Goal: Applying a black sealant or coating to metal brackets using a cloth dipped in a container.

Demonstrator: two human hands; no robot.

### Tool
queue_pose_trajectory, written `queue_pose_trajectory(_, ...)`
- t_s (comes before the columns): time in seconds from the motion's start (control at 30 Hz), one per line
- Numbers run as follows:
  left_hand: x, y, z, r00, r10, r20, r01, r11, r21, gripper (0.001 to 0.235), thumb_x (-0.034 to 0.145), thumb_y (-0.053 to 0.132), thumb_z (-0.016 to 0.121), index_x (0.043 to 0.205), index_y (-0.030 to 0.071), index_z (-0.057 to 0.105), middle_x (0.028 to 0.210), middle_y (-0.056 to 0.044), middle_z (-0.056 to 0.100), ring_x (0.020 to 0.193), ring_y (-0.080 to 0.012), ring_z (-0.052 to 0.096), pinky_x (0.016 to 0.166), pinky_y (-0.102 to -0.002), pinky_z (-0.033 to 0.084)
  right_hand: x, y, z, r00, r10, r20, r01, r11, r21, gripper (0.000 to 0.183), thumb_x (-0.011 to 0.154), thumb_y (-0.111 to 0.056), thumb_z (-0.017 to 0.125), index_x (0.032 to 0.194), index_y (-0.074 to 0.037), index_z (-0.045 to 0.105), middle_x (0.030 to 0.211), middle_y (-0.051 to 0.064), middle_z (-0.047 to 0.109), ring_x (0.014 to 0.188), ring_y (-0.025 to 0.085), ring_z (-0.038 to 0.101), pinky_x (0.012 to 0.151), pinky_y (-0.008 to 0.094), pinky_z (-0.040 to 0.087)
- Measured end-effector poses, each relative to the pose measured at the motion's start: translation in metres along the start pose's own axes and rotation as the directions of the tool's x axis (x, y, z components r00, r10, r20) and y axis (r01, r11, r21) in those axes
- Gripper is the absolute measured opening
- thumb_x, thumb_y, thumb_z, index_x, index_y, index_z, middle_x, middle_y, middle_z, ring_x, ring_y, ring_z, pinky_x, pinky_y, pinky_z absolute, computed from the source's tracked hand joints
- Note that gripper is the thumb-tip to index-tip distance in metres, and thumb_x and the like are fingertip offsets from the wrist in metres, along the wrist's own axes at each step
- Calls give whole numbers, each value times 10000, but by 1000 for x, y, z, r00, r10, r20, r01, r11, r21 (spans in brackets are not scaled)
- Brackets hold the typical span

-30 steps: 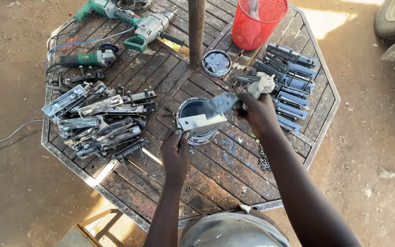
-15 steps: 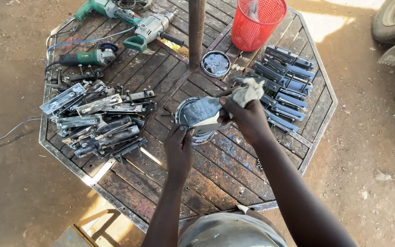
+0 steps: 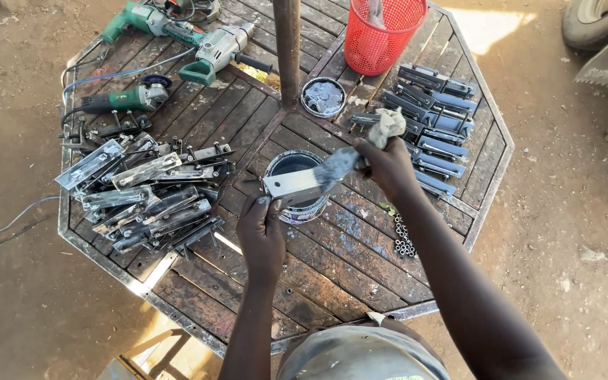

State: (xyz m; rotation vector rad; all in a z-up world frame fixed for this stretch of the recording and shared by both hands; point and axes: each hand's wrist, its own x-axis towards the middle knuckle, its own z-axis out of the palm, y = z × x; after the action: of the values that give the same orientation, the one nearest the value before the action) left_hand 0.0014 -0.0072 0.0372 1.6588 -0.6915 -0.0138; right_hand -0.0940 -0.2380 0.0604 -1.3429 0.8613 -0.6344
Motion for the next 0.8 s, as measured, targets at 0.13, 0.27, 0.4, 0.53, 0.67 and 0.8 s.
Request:
queue_pose_trajectory(0.13,5,8,-10,999,34,8,-35,999,21,178,1028,74,594,934,-16,715,850,-172,660,848,-378,710,789,-413,542,14,13,-27,999,15,-31,-18,992,-124,294,957,-273,775,1014,-12,653,725,120,642,585,195,664,508,334,583)
queue_pose_trajectory(0.27,8,12,-8,999,-40,15,41,999,-14,164,1023,58,599,954,-24,723,851,-183,656,832,-338,716,735,-388,569,6,-18,-16,996,16,-92,-19,999,-34,268,955,-257,751,945,-24,620,667,82,603,564,179,681,507,298,592)
queue_pose_trajectory(0.4,14,18,-9,997,-67,37,68,997,-36,172,1034,44,572,962,-20,713,868,-173,655,841,-238,701,707,-349,586,21,7,-16,990,105,-94,-106,994,-7,250,897,-257,776,904,-45,643,624,86,594,540,176,680,482,289,599)
queue_pose_trajectory(0.53,16,16,-14,997,-76,26,77,997,-15,173,1034,30,571,986,-47,718,859,-190,638,865,-339,738,655,-370,608,39,38,-37,989,80,-127,-93,990,-103,283,945,-250,748,1020,8,659,728,128,642,638,211,716,574,380,609)
queue_pose_trajectory(0.67,7,14,-13,993,-120,11,120,993,-11,157,1017,51,609,947,-24,728,834,-162,639,802,-236,698,665,-336,600,26,17,-28,979,155,-134,-128,974,187,271,931,-234,761,980,-17,607,658,102,577,563,209,678,500,333,593)
queue_pose_trajectory(0.8,8,5,-11,994,-112,15,112,994,-10,156,1023,49,598,961,-14,727,844,-151,640,793,-201,700,635,-305,611,24,19,-21,979,183,-92,-168,974,149,253,889,-215,792,952,-26,635,633,112,582,539,213,680,495,319,602)
